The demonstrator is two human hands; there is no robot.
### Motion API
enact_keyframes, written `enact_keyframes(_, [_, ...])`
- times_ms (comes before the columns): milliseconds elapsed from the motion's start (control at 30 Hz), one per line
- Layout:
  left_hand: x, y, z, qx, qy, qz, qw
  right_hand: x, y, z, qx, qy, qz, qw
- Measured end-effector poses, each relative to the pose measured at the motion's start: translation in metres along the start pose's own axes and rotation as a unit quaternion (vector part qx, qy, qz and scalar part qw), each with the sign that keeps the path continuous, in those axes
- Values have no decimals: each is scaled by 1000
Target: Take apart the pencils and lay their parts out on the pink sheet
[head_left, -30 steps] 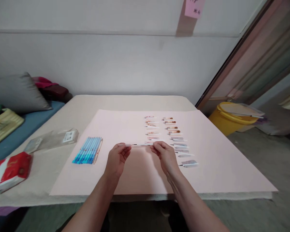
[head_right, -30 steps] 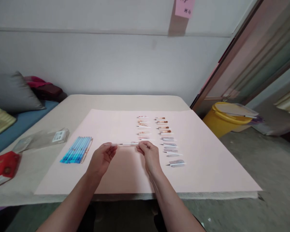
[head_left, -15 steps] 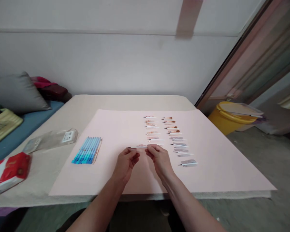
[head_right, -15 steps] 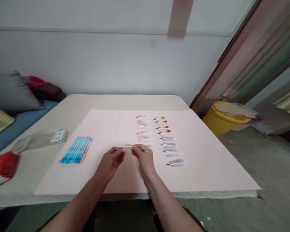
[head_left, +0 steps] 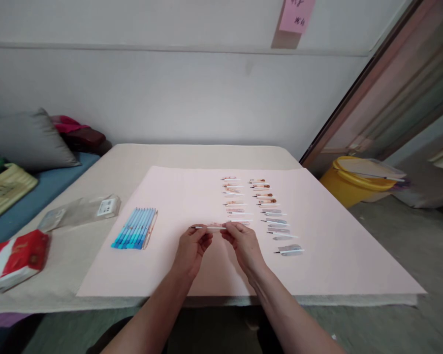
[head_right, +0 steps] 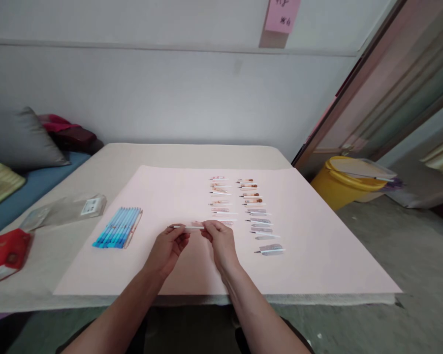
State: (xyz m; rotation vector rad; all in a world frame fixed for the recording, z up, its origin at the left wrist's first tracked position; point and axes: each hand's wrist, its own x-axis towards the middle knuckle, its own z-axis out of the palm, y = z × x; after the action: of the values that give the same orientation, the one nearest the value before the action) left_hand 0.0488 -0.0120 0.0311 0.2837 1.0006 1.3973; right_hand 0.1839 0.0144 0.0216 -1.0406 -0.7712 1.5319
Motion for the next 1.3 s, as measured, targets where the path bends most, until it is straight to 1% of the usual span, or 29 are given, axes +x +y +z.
enact_keyframes(67, [0, 0, 0, 6, 1, -8, 1000, 3, -2, -3, 12, 17, -7, 1000])
enact_keyframes(167, [-1, -3, 0, 27, -14, -35, 999, 4, -4, -6, 10, 28, -14, 999])
enact_keyframes(233, [-2, -7, 0, 37, -25, -49, 998, 3, -4, -5, -5, 19, -14, 1000])
enact_keyframes(333, [-4, -12, 1, 40, -37, -53, 997, -2, -4, 1, -39, -2, -16, 999])
enact_keyframes(500, [-5, -13, 1, 37, -46, -38, 998, -5, -1, 3, -92, -46, 22, 994])
enact_keyframes(700, [-5, -12, 1, 40, -37, -32, 998, 1, -3, -3, -182, -87, -3, 980])
enact_keyframes(833, [-6, -13, 3, 47, -30, -27, 998, 2, -1, -4, -189, -90, -10, 978])
enact_keyframes(933, [-7, -15, 4, 47, -36, -31, 998, 4, 0, -6, -183, -92, -15, 979])
enact_keyframes(1000, [-6, -16, 3, 52, -45, -38, 997, 7, -3, -13, -186, -92, -16, 978])
enact_keyframes(1067, [-4, -15, 1, 63, -41, -49, 996, 13, -10, -24, -202, -82, -19, 976])
enact_keyframes(1200, [2, -7, -7, 79, -3, -62, 995, 28, -28, -60, -260, -57, -15, 964])
enact_keyframes(1300, [6, 3, -11, 75, 4, -57, 996, 37, -32, -85, -302, -57, 13, 951])
